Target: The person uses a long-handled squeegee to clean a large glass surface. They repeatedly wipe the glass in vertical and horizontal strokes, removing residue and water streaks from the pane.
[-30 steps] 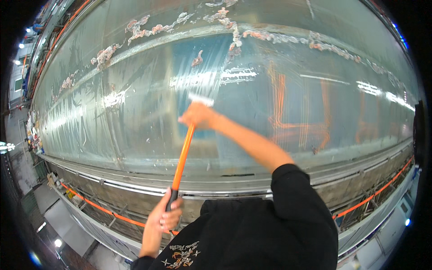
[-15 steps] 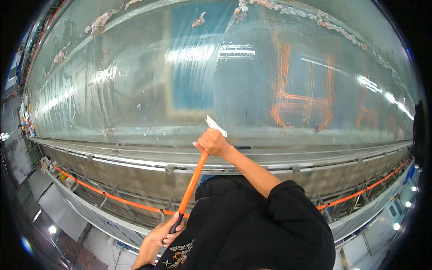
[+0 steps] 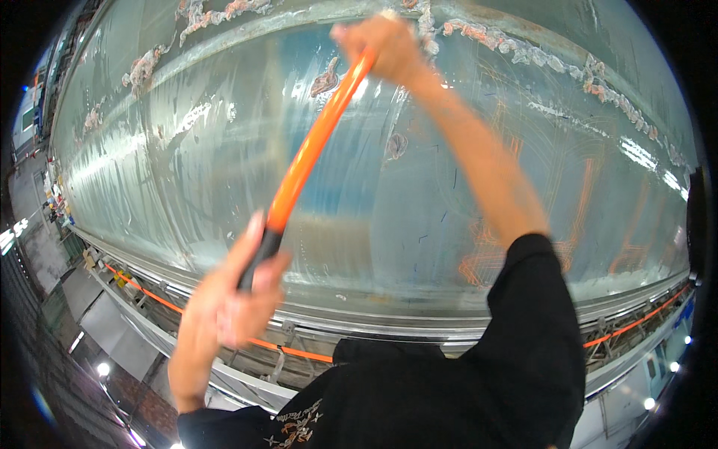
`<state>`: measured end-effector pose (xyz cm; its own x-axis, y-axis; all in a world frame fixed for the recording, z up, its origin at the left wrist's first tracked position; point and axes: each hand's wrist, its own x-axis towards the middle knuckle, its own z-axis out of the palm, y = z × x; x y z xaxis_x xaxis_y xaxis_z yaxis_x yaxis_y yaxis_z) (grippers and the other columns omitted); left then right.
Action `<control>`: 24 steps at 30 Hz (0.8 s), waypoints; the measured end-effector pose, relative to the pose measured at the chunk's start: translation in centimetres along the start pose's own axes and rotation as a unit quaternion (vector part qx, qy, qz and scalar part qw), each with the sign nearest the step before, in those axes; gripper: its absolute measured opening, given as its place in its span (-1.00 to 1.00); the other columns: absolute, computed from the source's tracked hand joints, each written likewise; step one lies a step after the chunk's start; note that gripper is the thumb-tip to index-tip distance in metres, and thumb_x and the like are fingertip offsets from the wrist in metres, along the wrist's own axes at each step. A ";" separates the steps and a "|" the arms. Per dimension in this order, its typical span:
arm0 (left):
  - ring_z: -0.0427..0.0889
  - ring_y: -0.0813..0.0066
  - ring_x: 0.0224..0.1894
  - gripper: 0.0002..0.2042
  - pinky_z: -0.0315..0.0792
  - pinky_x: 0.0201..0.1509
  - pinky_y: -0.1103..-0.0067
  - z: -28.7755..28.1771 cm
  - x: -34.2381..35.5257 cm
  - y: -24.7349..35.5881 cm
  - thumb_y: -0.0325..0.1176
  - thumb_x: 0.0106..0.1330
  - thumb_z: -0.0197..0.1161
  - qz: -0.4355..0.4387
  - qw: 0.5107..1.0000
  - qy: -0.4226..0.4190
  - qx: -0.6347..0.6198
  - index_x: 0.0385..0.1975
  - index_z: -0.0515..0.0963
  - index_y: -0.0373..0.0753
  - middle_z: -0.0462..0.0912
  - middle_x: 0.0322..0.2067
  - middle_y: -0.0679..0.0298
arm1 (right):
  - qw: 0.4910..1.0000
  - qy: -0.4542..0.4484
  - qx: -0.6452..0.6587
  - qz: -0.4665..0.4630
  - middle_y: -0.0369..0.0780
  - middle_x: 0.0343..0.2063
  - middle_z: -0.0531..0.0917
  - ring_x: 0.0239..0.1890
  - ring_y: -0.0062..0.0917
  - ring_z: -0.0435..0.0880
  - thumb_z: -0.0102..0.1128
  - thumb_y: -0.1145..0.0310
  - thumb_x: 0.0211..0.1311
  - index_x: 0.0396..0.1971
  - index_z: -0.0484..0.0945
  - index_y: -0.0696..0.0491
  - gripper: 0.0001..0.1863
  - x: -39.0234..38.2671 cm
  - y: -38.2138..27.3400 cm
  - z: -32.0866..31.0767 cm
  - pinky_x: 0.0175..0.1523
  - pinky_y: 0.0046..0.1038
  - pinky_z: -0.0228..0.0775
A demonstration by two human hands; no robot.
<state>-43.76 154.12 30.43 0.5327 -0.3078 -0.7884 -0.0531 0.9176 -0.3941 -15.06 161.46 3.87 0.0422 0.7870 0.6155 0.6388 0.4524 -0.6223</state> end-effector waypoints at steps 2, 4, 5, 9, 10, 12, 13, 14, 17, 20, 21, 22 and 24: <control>0.11 0.69 -0.92 -0.43 0.09 -0.96 0.63 2.4 2.2 2.5 0.29 0.49 -0.31 0.015 0.996 -0.087 -0.001 -0.49 0.27 -0.12 0.20 -0.82 0.42 | 0.997 -0.072 -0.031 0.025 -0.18 -0.76 0.46 -0.70 -0.26 0.46 0.11 0.15 0.38 -0.73 0.42 0.06 -0.53 3.5 2.7 -2.5 -0.53 -0.28 0.26; 0.24 0.61 -0.88 -0.41 0.22 -0.93 0.57 3.7 3.2 1.9 0.29 0.49 -0.36 0.007 0.983 -0.182 -0.026 -0.42 0.29 -0.16 0.31 -0.76 0.33 | 0.991 -0.126 -0.041 0.026 -0.14 -0.74 0.44 -0.68 -0.29 0.47 0.15 0.23 0.37 -0.71 0.41 0.10 -0.57 4.2 3.1 -4.1 -0.54 -0.28 0.25; 0.25 0.61 -0.88 -0.41 0.22 -0.93 0.57 3.2 3.0 0.5 0.30 0.49 -0.35 -0.003 0.985 -0.167 -0.045 -0.43 0.29 -0.16 0.30 -0.77 0.34 | 0.993 -0.110 -0.039 -0.006 -0.14 -0.73 0.46 -0.68 -0.26 0.47 0.13 0.23 0.36 -0.70 0.42 0.08 -0.58 2.6 2.4 -4.1 -0.53 -0.26 0.25; 0.16 0.68 -0.92 -0.43 0.11 -0.96 0.63 -6.2 -0.7 -9.1 0.30 0.47 -0.24 0.032 0.995 -0.057 -0.076 -0.50 0.28 -0.12 0.21 -0.84 0.43 | 0.968 -0.248 -0.048 -0.019 -0.20 -0.71 0.53 -0.57 -0.20 0.53 0.07 0.15 0.29 -0.70 0.42 -0.02 -0.62 -4.4 -8.0 1.1 -0.41 -0.18 0.33; 0.05 0.71 -0.94 -0.45 0.01 -0.96 0.67 -9.1 -1.9 -12.0 0.30 0.46 -0.22 0.038 0.999 -0.007 -0.033 -0.52 0.26 -0.08 0.12 -0.86 0.49 | 0.970 -0.242 0.010 0.018 -0.22 -0.71 0.54 -0.53 -0.21 0.53 0.07 0.13 0.30 -0.74 0.41 -0.05 -0.60 -7.2 -11.6 2.8 -0.36 -0.20 0.35; 0.06 0.70 -0.94 -0.44 0.04 -0.95 0.68 -15.0 -4.5 -18.6 0.30 0.46 -0.22 0.033 0.996 -0.024 -0.079 -0.52 0.25 -0.10 0.11 -0.86 0.49 | 0.975 -0.212 0.061 0.014 -0.23 -0.72 0.53 -0.55 -0.21 0.52 0.07 0.15 0.32 -0.77 0.40 -0.04 -0.57 -12.4 -19.6 6.0 -0.37 -0.20 0.33; 0.05 0.71 -0.93 -0.44 0.04 -0.95 0.68 -17.8 -5.7 -21.9 0.30 0.46 -0.22 0.030 0.995 -0.005 -0.098 -0.52 0.25 -0.10 0.12 -0.85 0.48 | 0.982 -0.173 0.073 -0.002 -0.22 -0.73 0.53 -0.56 -0.21 0.52 0.07 0.15 0.33 -0.77 0.40 -0.02 -0.56 -15.2 -23.6 7.0 -0.37 -0.20 0.33; 0.04 0.72 -0.93 -0.44 0.03 -0.95 0.69 -20.0 -7.1 -24.8 0.30 0.46 -0.22 0.030 0.994 0.016 -0.103 -0.51 0.25 -0.10 0.12 -0.85 0.49 | 0.979 -0.185 0.086 0.016 -0.21 -0.72 0.53 -0.56 -0.21 0.52 0.08 0.14 0.32 -0.77 0.41 -0.01 -0.55 -18.0 -27.5 8.0 -0.36 -0.20 0.33; 0.03 0.75 -0.92 -0.45 0.00 -0.94 0.70 -27.2 -10.8 -32.5 0.31 0.45 -0.21 0.015 0.993 0.066 -0.095 -0.50 0.26 -0.10 0.12 -0.85 0.50 | 0.967 -0.222 0.111 0.051 -0.19 -0.71 0.55 -0.56 -0.22 0.51 0.12 0.09 0.30 -0.78 0.44 -0.02 -0.55 -24.4 -38.3 8.5 -0.34 -0.22 0.31; 0.03 0.77 -0.91 -0.45 -0.01 -0.93 0.71 -31.7 -13.6 -35.8 0.30 0.45 -0.20 -0.020 0.994 0.081 -0.068 -0.49 0.27 -0.10 0.13 -0.84 0.51 | 0.955 -0.249 0.147 0.070 -0.17 -0.73 0.54 -0.58 -0.23 0.50 0.09 0.05 0.29 -0.80 0.47 0.00 -0.50 -28.5 -44.5 9.6 -0.34 -0.21 0.28; 0.03 0.77 -0.91 -0.45 -0.01 -0.93 0.71 -32.6 -14.5 -35.8 0.30 0.45 -0.20 -0.030 0.994 0.092 -0.056 -0.49 0.27 -0.10 0.13 -0.84 0.51 | 0.954 -0.246 0.153 0.077 -0.18 -0.75 0.54 -0.60 -0.24 0.49 0.10 0.05 0.29 -0.80 0.47 0.00 -0.50 -29.0 -45.6 9.8 -0.35 -0.22 0.26; 0.04 0.78 -0.91 -0.46 -0.01 -0.93 0.72 -33.1 -15.0 -35.6 0.30 0.45 -0.20 -0.040 0.993 0.104 -0.044 -0.49 0.27 -0.10 0.14 -0.83 0.51 | 0.954 -0.241 0.159 0.085 -0.20 -0.76 0.53 -0.62 -0.26 0.49 0.10 0.06 0.30 -0.80 0.47 0.00 -0.50 -29.2 -46.0 9.9 -0.36 -0.23 0.25; 0.05 0.79 -0.90 -0.46 -0.01 -0.92 0.72 -31.9 -14.9 -34.0 0.28 0.46 -0.21 -0.046 0.993 0.110 -0.001 -0.49 0.25 -0.10 0.14 -0.83 0.52 | 0.965 -0.188 0.163 0.084 -0.23 -0.82 0.46 -0.67 -0.32 0.46 0.17 0.11 0.27 -0.82 0.40 -0.02 -0.52 -28.6 -44.9 9.5 -0.40 -0.29 0.23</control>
<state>-76.86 119.43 40.52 0.3374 -0.4386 -0.8330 -0.0151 0.8822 -0.4706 -52.25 122.67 9.59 -0.1963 0.9292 0.3131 0.3683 0.3658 -0.8547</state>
